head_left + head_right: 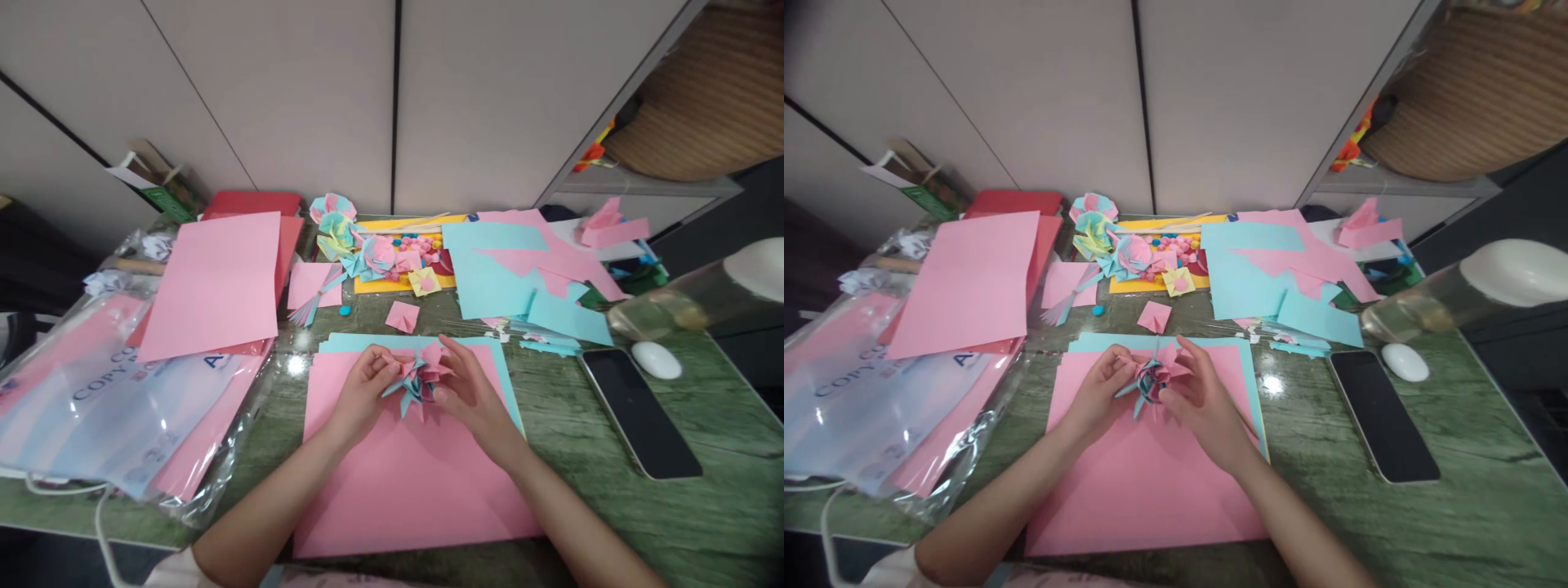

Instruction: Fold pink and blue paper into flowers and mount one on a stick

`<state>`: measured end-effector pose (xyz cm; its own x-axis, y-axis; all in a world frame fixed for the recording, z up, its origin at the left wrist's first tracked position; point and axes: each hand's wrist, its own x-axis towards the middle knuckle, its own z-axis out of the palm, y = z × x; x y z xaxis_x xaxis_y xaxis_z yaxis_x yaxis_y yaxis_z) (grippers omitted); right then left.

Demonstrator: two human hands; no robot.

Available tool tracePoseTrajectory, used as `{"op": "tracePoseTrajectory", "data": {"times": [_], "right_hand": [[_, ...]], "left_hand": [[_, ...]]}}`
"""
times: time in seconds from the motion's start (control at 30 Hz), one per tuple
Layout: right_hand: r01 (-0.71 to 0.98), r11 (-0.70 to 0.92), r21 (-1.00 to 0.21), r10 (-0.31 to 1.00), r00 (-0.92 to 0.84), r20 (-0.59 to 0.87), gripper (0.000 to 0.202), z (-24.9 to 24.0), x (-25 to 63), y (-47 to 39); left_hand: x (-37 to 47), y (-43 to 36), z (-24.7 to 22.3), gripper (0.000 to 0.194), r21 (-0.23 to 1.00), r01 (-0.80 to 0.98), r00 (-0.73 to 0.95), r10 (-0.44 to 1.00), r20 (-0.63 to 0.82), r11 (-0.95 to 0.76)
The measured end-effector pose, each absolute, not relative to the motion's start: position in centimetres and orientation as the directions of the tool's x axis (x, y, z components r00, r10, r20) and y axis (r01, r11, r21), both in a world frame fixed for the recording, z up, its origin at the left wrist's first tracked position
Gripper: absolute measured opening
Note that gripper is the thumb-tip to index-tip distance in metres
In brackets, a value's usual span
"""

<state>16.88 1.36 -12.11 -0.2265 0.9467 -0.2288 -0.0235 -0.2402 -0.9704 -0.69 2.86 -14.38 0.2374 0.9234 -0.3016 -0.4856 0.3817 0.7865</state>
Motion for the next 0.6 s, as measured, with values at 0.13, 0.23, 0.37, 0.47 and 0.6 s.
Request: {"op": "tracePoseTrajectory", "data": {"times": [0.13, 0.23, 0.37, 0.47, 0.6], "right_hand": [[0.04, -0.343, -0.938, 0.914, -0.215, -0.343, 0.08, -12.1, 16.8, 1.5], [0.096, -0.361, -0.928, 0.91, -0.181, -0.373, 0.065, -12.2, 17.0, 1.5], [0.084, -0.35, -0.933, 0.913, -0.191, -0.36, 0.059, -12.2, 17.0, 1.5], [0.087, -0.324, -0.942, 0.924, -0.185, -0.335, 0.057, -12.2, 16.8, 1.6], [0.155, -0.304, -0.94, 0.931, -0.159, -0.328, 0.059, -12.3, 16.5, 1.6]], "left_hand": [[-1.0, 3.0, -14.6, 0.018, 0.857, -0.413, 0.203, 0.949, -0.242, 0.307], [-1.1, 2.9, -14.7, 0.018, 0.882, -0.381, 0.19, 0.957, -0.219, 0.277], [-1.3, 2.7, -14.2, 0.017, 0.869, -0.394, 0.187, 0.952, -0.244, 0.3], [-1.3, 2.5, -13.7, 0.025, 0.796, -0.443, 0.274, 0.908, -0.318, 0.412], [-1.2, 2.3, -13.3, 0.045, 0.786, -0.366, 0.365, 0.854, -0.37, 0.497]]}}
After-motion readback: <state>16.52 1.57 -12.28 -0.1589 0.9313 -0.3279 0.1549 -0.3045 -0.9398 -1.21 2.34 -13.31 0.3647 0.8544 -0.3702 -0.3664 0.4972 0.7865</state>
